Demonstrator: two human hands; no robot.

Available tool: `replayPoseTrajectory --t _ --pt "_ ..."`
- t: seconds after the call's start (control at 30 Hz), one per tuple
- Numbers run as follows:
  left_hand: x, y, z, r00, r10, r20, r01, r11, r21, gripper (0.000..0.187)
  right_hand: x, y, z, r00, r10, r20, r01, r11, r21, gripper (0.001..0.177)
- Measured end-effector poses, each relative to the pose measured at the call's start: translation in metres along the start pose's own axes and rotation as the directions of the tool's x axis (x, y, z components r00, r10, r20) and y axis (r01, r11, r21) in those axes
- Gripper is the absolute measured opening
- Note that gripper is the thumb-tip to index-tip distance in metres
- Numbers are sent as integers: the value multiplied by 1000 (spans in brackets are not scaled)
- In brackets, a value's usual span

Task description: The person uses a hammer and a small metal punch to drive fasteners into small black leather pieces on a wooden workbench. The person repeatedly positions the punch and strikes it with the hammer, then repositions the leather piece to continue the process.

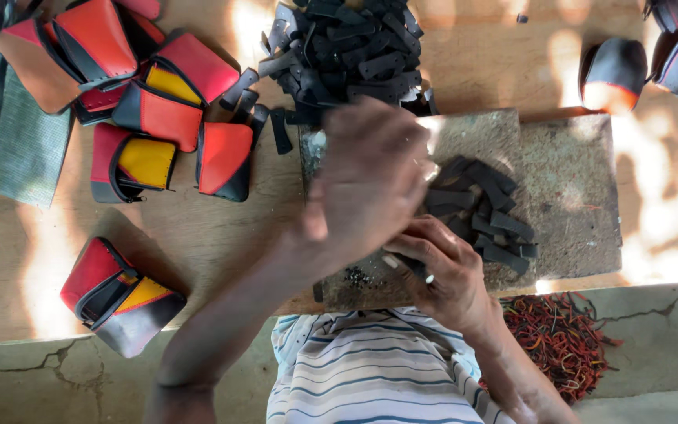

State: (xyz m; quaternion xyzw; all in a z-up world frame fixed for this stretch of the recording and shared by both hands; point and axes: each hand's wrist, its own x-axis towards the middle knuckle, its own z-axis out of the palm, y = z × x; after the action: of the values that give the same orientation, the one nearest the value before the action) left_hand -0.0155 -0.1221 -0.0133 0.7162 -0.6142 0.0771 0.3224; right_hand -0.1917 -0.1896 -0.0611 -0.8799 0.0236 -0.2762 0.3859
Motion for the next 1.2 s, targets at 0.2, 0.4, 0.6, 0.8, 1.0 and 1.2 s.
replayPoseTrajectory --t 0.2,0.4,0.6,0.8,1.0,1.2 --pt "39 5 77 880 23 475 -89 989 117 18 -5 8 1 997 20 69 -22 999 35 37" --pt "35 0 89 918 -52 394 83 995 -60 3 -5 7 0 994 67 88 -74 994 84 42" --pt "45 1 43 997 51 -61 -69 935 -348 3 1 5 -3 990 140 -4 -140 990 -4 40" --pt "-26 3 -20 953 -206 222 257 938 -234 4 -4 5 -2 911 367 -187 -310 910 277 25" --pt "-65 25 -16 922 -226 313 286 944 -163 49 -9 6 4 869 415 -269 -274 857 437 42" --pt "-87 31 -10 908 -314 276 366 916 -163 79 -12 11 1 892 406 -200 -313 872 376 30"
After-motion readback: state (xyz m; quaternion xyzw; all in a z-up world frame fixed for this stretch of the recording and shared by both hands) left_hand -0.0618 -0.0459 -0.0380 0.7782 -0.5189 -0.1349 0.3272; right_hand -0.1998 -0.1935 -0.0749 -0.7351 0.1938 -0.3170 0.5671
